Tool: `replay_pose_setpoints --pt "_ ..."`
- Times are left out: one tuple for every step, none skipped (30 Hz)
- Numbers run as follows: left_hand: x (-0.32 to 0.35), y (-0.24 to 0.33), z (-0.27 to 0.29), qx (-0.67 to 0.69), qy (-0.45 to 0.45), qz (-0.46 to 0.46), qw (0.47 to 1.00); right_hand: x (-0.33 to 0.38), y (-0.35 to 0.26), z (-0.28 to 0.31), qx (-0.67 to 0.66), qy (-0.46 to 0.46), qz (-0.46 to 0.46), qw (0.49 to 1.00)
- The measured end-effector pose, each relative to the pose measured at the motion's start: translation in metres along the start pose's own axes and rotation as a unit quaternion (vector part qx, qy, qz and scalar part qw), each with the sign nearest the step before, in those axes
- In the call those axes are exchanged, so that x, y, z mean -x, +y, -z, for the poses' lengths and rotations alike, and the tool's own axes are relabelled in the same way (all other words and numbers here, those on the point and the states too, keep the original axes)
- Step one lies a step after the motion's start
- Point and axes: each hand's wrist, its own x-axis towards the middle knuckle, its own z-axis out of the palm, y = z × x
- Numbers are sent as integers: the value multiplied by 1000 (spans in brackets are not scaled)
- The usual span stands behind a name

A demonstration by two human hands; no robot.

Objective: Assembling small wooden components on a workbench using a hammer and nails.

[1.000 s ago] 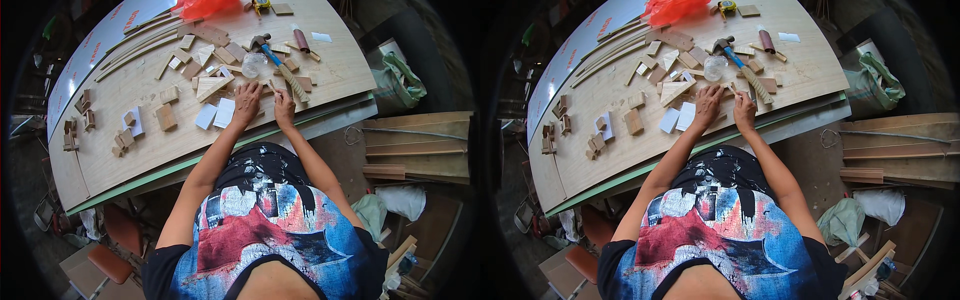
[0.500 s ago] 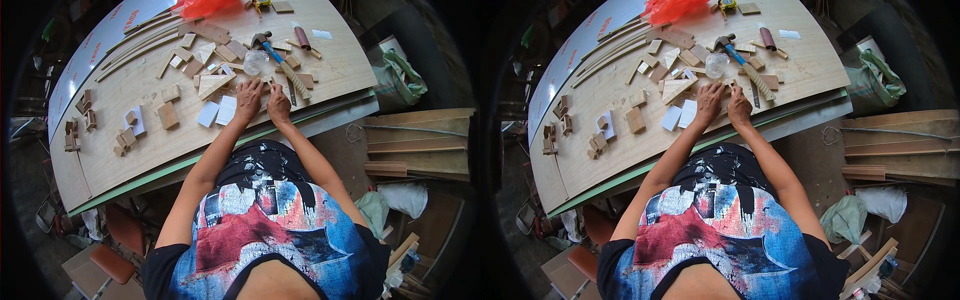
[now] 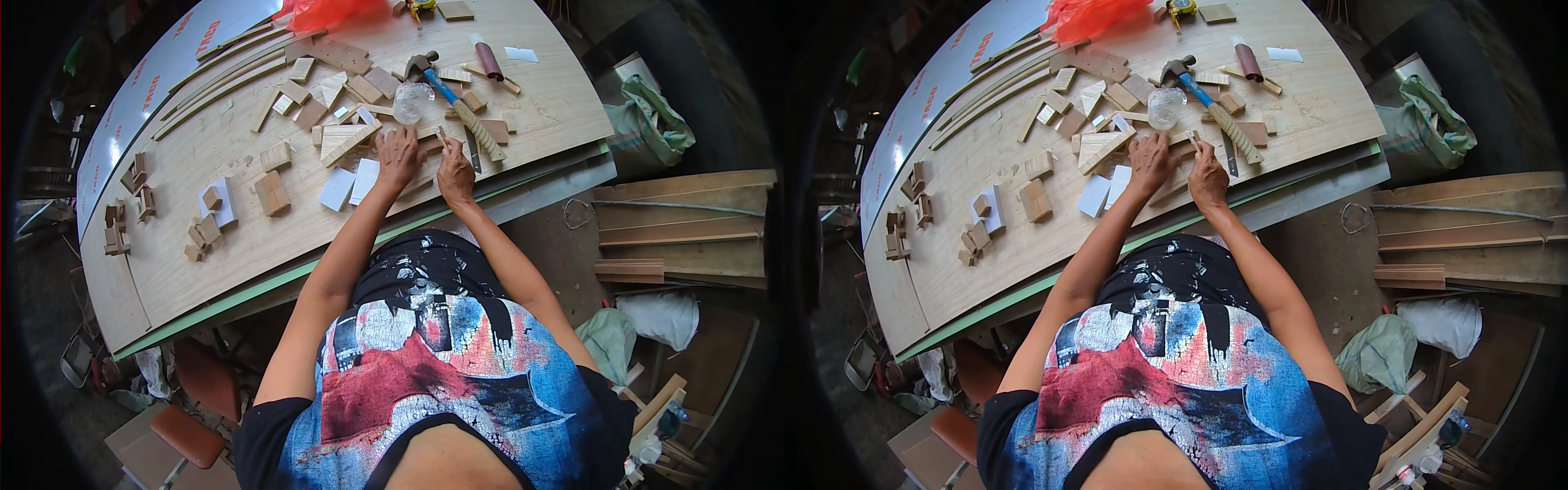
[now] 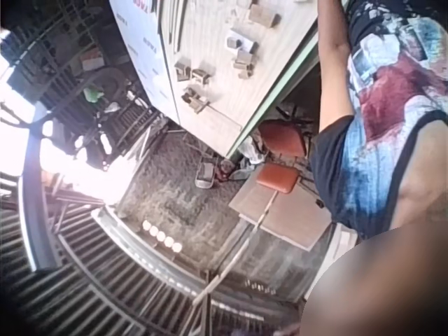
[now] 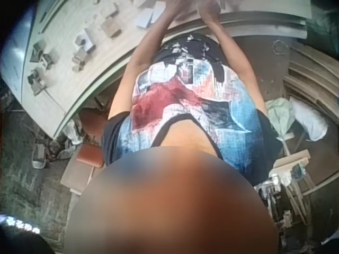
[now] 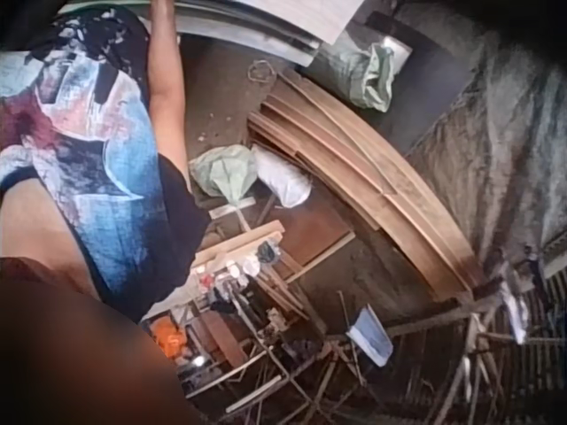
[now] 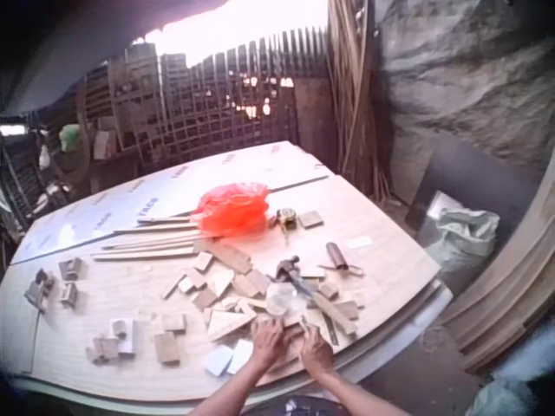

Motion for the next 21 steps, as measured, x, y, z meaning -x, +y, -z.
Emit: replay_pose_setpoints --pt "-1 1 0 1 -1 -1 1000 0 0 1 1 0 -1 1000" --pt "-1 2 1 8 -15 8 1000 -1 -1 2 4 -5 -7 1000" --pt "-1 3 1 15 -28 16 999 -1 -1 2 7 -9 -11 1000" --pt "0 3 -1 15 -29 16 999 -1 0 2 8 -9 -12 1000" --pt "3 4 -3 36 4 9 999 -2 1 1 6 1 1 1000" --pt "4 4 -4 56 36 3 998 -3 2 0 5 10 13 1000" --pt "5 2 -6 56 36 4 998 -3 2 0 5 9 13 1000" --pt "7 1 -7 42 70 -26 996 -4 2 -1 8 7 21 1000" --pt "8 -1 -8 28 103 -57 993 -4 1 -1 10 5 29 1000" --pt "7 1 -6 28 102 -56 993 -4 1 -1 10 4 29 1000" --pt "6 3 -5 29 70 -41 996 -4 1 -2 15 4 41 999" --pt "5 5 -4 31 38 -25 998 -4 2 -2 21 4 54 998" --pt "6 5 -5 31 38 -23 999 -5 0 -1 20 3 54 998" --pt "6 4 -6 31 42 -26 998 -6 -2 0 26 -9 45 999" --pt "6 3 -7 32 45 -28 998 -6 -4 0 32 -20 34 999" --pt "5 2 -8 32 45 -27 998 -6 -4 0 31 -21 35 999" --pt "5 0 -10 22 63 -42 997 -6 -4 -1 32 -18 42 998" --pt "5 -2 -11 13 81 -56 995 -6 -5 -1 33 -15 49 998" --pt "4 -2 -11 13 80 -56 995 -6 -4 -2 33 -15 48 998" --pt "3 -1 -11 30 81 -55 995 -6 -3 -2 30 -13 49 998" --pt "3 0 -11 47 81 -54 994 -6 -2 -2 28 -12 51 998"
